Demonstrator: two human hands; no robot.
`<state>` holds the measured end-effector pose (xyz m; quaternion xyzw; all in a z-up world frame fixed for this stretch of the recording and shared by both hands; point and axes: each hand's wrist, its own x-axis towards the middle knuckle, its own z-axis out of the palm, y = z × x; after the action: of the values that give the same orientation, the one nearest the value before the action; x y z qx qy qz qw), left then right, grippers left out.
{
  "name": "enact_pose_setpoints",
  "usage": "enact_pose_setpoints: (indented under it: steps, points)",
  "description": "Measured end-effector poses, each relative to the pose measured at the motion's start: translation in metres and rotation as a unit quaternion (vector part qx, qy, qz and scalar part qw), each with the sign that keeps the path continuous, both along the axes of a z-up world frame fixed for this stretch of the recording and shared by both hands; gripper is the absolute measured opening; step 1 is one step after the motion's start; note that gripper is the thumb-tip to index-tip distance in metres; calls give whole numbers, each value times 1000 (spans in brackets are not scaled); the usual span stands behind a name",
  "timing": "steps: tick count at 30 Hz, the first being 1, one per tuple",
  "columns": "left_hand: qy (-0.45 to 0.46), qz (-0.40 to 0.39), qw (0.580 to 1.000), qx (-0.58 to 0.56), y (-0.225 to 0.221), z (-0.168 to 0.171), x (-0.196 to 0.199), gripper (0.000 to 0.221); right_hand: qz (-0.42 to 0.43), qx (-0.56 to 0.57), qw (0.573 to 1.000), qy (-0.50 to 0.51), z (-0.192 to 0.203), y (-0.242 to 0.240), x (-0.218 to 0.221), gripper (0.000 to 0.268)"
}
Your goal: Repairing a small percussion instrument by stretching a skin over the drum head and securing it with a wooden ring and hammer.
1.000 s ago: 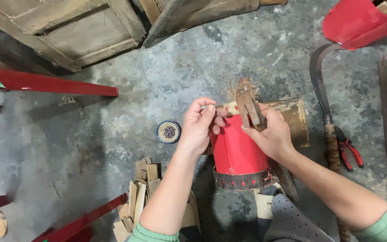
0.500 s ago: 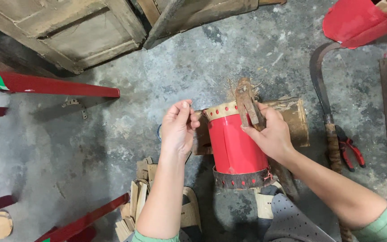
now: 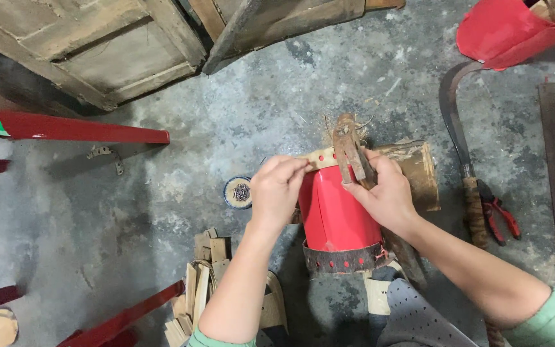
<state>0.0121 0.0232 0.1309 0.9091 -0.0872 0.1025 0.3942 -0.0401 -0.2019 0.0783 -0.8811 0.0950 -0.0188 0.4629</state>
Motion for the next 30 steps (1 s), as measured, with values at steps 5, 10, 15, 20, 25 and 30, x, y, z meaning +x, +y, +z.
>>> enact_pose_setpoints:
  steps: [5, 10, 15, 20, 25, 30]
  points:
    - [-81, -124, 979, 140, -3, 5, 8, 27, 10, -4, 1000, 19, 3, 0, 2, 55]
    - [-58, -147, 978, 134, -11, 22, 12, 32, 11, -6, 999, 32, 9, 2, 4, 56]
    - [-11, -148, 973, 176, -18, 30, 14, 24, 18, 7, 1000, 7, 3, 0, 2, 52]
    - [98, -199, 957, 186, -29, 72, 17, 28, 25, -3, 1000, -11, -1, -2, 2, 51]
    - [95, -169, 973, 123, -26, 25, 20, 32, 21, 0, 1000, 3, -3, -3, 1, 51]
    - [74, -114, 991, -19, -25, -11, 16, 33, 17, 4, 1000, 6, 3, -2, 1, 51]
